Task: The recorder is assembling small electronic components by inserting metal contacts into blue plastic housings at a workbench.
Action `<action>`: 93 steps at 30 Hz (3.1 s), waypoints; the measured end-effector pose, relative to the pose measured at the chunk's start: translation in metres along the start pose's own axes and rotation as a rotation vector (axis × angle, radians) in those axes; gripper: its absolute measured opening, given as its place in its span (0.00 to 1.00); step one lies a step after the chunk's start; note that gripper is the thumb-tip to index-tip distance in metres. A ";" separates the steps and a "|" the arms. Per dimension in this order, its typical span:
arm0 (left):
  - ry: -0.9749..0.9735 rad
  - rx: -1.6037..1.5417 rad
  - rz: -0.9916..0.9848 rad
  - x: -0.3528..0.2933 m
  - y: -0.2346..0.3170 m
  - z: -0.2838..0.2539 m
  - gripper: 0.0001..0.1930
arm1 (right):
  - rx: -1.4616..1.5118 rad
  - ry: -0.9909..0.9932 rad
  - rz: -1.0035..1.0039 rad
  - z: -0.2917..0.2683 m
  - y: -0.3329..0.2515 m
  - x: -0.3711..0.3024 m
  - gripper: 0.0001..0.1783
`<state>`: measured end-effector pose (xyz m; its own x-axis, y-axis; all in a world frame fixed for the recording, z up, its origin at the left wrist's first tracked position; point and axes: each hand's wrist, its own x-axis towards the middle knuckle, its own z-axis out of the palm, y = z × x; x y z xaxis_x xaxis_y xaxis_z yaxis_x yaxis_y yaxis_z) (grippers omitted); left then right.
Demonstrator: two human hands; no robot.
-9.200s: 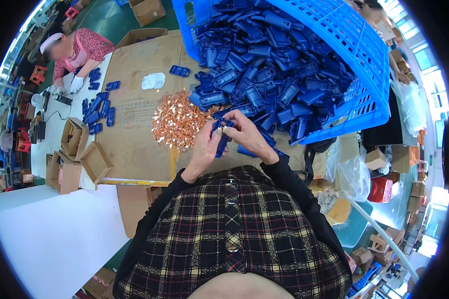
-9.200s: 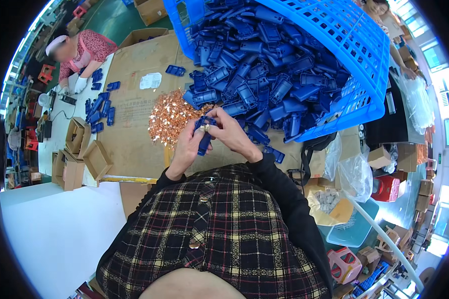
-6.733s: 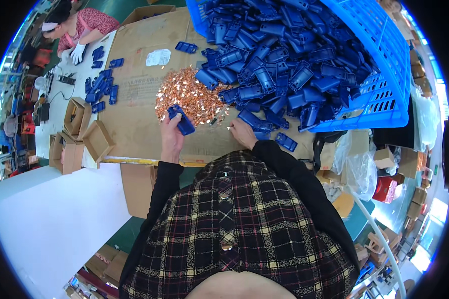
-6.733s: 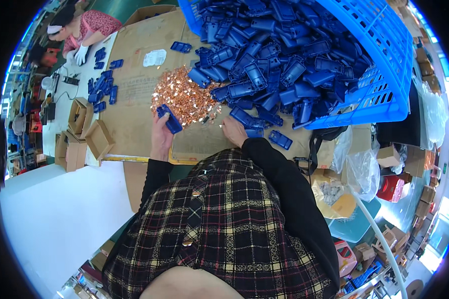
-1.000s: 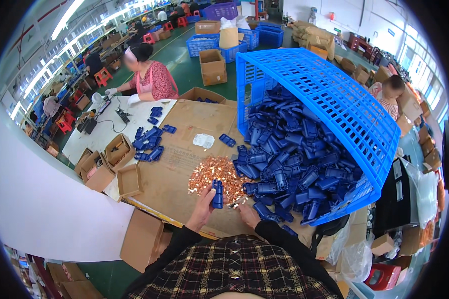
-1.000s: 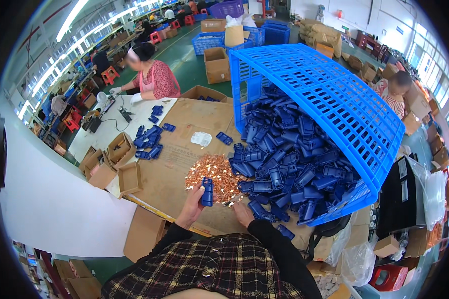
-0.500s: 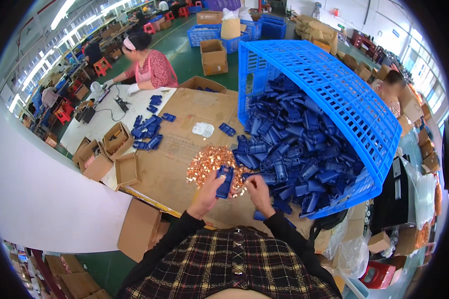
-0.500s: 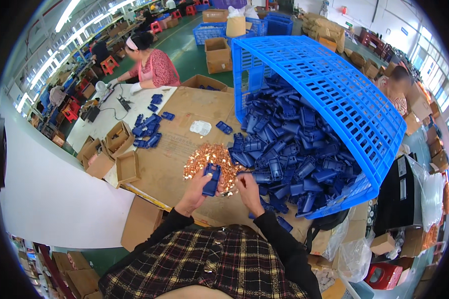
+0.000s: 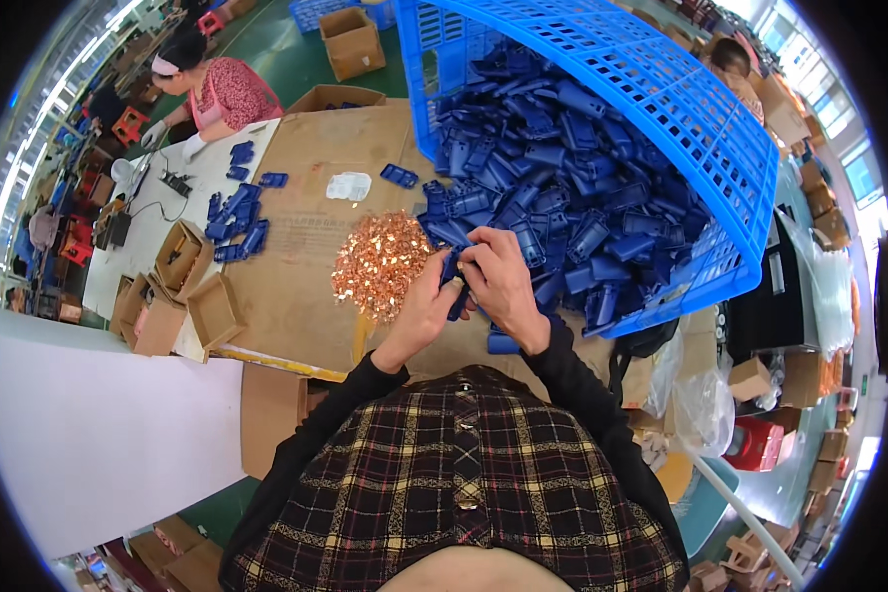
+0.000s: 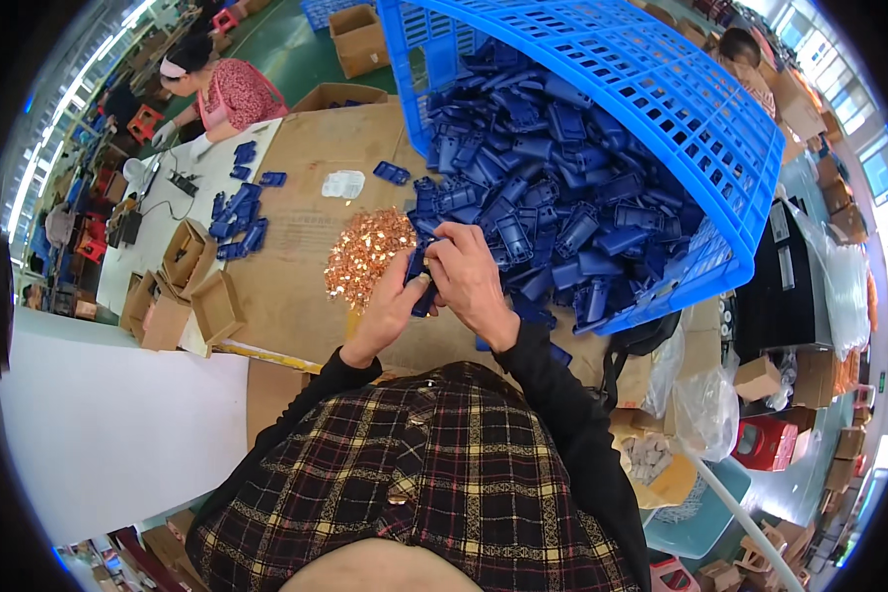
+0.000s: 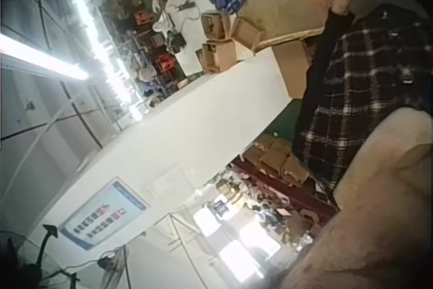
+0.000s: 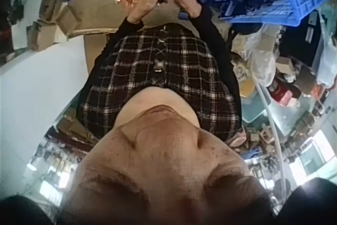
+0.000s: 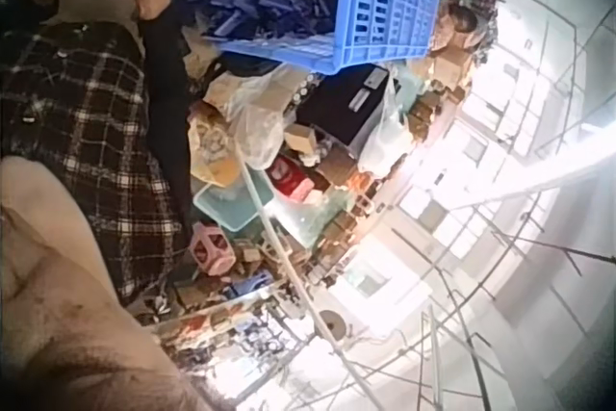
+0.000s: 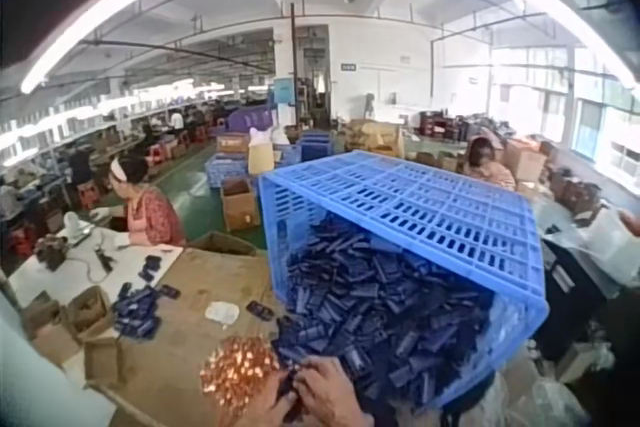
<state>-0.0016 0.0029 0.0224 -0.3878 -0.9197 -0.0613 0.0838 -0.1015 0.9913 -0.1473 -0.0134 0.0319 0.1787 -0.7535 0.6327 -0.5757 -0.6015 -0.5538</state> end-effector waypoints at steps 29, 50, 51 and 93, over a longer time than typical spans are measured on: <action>-0.048 -0.083 -0.206 0.002 -0.018 -0.014 0.12 | 0.807 -0.411 0.777 0.001 0.014 -0.013 0.09; 0.963 -0.007 0.021 0.038 -0.090 -0.265 0.14 | 0.035 -0.646 0.588 0.138 0.097 -0.138 0.10; 0.978 -0.002 0.034 0.034 -0.091 -0.274 0.14 | -0.021 -0.649 0.558 0.144 0.086 -0.131 0.10; 0.156 -0.185 -0.273 0.112 -0.110 -0.051 0.17 | -0.076 -0.580 0.008 0.127 0.106 -0.175 0.11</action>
<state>-0.0073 -0.1086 -0.0999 -0.2756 -0.8944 -0.3524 0.1662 -0.4054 0.8989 -0.1382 0.0209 -0.2059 0.5694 -0.7928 0.2174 -0.6303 -0.5908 -0.5037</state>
